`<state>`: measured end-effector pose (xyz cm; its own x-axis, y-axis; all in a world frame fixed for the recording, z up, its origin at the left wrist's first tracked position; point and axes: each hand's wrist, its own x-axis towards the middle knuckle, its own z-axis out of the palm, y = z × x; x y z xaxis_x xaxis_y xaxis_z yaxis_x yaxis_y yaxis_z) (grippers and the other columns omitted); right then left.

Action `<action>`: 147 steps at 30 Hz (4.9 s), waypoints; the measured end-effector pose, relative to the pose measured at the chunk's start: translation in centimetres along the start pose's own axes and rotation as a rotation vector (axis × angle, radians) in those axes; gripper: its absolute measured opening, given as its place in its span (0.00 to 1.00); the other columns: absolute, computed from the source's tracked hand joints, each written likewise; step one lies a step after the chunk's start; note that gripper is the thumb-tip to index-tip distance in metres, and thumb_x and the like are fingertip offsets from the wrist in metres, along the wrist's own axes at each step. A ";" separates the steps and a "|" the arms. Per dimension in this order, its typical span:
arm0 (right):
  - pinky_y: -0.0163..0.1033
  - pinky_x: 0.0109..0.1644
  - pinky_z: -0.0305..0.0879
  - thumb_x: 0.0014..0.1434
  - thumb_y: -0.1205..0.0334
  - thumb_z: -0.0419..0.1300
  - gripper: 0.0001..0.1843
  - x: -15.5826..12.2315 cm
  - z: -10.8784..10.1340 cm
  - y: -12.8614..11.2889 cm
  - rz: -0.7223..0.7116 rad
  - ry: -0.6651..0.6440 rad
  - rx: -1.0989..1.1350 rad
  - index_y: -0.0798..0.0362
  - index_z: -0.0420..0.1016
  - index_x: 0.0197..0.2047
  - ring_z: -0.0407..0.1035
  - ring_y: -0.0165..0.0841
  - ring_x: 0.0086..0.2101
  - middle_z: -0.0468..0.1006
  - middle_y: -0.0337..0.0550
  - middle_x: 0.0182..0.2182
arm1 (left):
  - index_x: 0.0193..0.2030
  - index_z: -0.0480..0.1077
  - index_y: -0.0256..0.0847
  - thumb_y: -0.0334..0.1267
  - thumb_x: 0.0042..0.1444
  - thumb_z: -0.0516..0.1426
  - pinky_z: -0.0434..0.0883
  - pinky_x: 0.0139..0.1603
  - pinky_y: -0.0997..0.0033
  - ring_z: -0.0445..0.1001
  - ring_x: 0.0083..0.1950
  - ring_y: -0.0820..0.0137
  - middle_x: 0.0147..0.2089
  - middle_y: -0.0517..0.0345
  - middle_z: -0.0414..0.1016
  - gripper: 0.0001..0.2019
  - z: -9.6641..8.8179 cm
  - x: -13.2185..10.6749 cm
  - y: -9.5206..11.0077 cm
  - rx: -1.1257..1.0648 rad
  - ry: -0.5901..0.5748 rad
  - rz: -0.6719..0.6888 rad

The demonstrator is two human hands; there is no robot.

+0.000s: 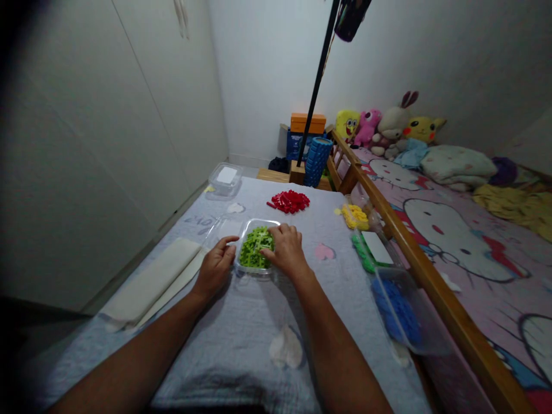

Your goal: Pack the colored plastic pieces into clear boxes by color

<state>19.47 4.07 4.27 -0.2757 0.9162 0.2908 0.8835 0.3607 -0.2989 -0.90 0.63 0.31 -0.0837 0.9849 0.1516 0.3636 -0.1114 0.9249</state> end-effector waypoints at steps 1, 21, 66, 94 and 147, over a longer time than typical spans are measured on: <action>0.51 0.52 0.60 0.53 0.54 0.70 0.25 0.0 0.3 0.2 0.005 0.014 0.005 0.50 0.74 0.53 0.63 0.48 0.49 0.73 0.51 0.49 | 0.54 0.70 0.41 0.49 0.64 0.49 0.62 0.32 0.72 0.66 0.28 0.70 0.26 0.66 0.65 0.19 0.0 0.0 0.0 -0.002 0.002 0.000; 0.61 0.64 0.45 0.56 0.61 0.64 0.06 -2.3 2.9 0.0 -0.060 0.198 0.160 0.45 0.82 0.36 0.54 0.49 0.60 0.70 0.45 0.56 | 0.49 0.72 0.38 0.39 0.57 0.53 0.67 0.38 0.69 0.70 0.33 0.69 0.34 0.58 0.70 0.15 -1.2 1.5 -1.1 0.193 0.170 0.120; 0.46 0.52 0.64 0.58 0.58 0.55 0.10 -2.1 6.6 5.3 0.332 0.544 0.493 0.51 0.76 0.32 0.68 0.39 0.45 0.75 0.48 0.39 | 0.37 0.66 0.43 0.41 0.62 0.53 0.68 0.46 0.67 0.70 0.39 0.67 0.36 0.57 0.70 0.06 -2.9 1.4 0.9 0.173 0.374 0.304; 0.45 0.49 0.66 0.56 0.58 0.58 0.13 -2.8 3.4 1.0 0.237 0.474 0.656 0.51 0.75 0.45 0.70 0.37 0.39 0.76 0.42 0.34 | 0.27 0.67 0.40 0.44 0.51 0.59 0.53 0.22 0.76 0.54 0.20 0.78 0.23 0.63 0.68 0.10 -1.5 0.0 2.5 -0.436 -0.159 -0.174; 0.26 0.13 0.50 0.48 0.58 0.61 0.40 -3.0 4.5 2.1 0.565 -0.061 1.428 0.52 0.55 0.63 0.54 0.24 0.11 0.64 0.22 0.15 | 0.25 0.60 0.41 0.50 0.48 0.61 0.53 0.16 0.79 0.56 0.16 0.81 0.20 0.69 0.58 0.18 0.0 0.7 -0.5 -0.509 -0.299 -0.458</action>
<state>20.41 2.84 -1.29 -0.0861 0.9793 -0.1833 -0.2034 -0.1974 -0.9590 -1.19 1.38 -0.06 0.1590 0.9333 -0.3220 -0.1274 0.3429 0.9307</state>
